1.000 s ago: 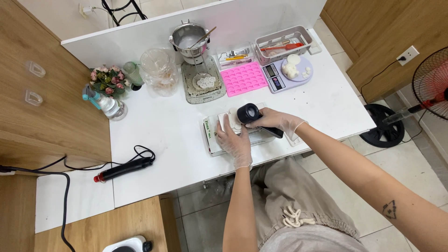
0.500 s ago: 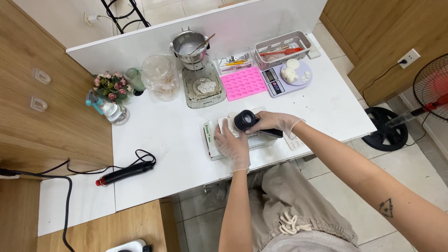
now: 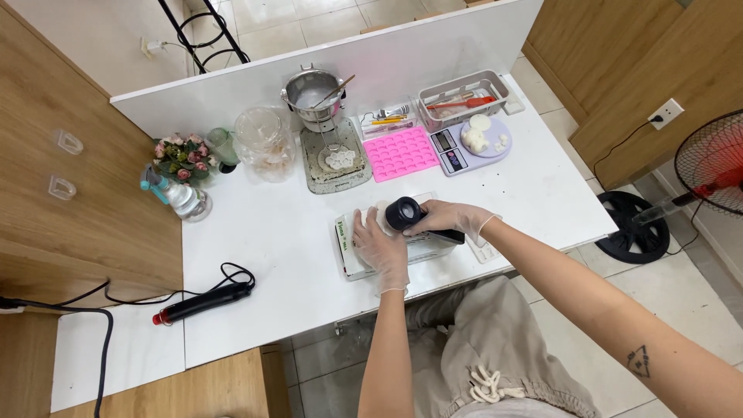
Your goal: Smoothing the surface of a wax candle using a handheld heating tool.
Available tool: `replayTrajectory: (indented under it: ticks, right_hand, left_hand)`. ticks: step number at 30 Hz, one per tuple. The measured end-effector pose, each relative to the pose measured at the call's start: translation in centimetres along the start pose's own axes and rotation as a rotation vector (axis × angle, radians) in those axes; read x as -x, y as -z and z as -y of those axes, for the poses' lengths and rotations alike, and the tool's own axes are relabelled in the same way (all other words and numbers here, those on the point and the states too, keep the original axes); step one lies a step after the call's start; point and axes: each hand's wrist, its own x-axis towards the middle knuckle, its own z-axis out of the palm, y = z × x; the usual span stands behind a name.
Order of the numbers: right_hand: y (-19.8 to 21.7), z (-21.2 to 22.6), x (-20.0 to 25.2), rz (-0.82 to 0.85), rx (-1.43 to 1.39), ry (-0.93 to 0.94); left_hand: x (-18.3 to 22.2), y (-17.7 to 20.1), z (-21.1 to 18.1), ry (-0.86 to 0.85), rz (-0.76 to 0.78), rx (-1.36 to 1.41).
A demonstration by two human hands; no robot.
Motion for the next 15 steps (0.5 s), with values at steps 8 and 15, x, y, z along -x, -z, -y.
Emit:
replayTrajectory:
  ticks: [8, 15]
  right_hand:
    - [0.3, 0.2, -0.1, -0.008, 0.032, -0.037]
    - [0.7, 1.3, 1.3, 0.025, -0.020, 0.006]
  left_hand:
    - [0.2, 0.5, -0.3, -0.033, -0.037, 0.006]
    - [0.1, -0.1, -0.1, -0.031, -0.039, 0.004]
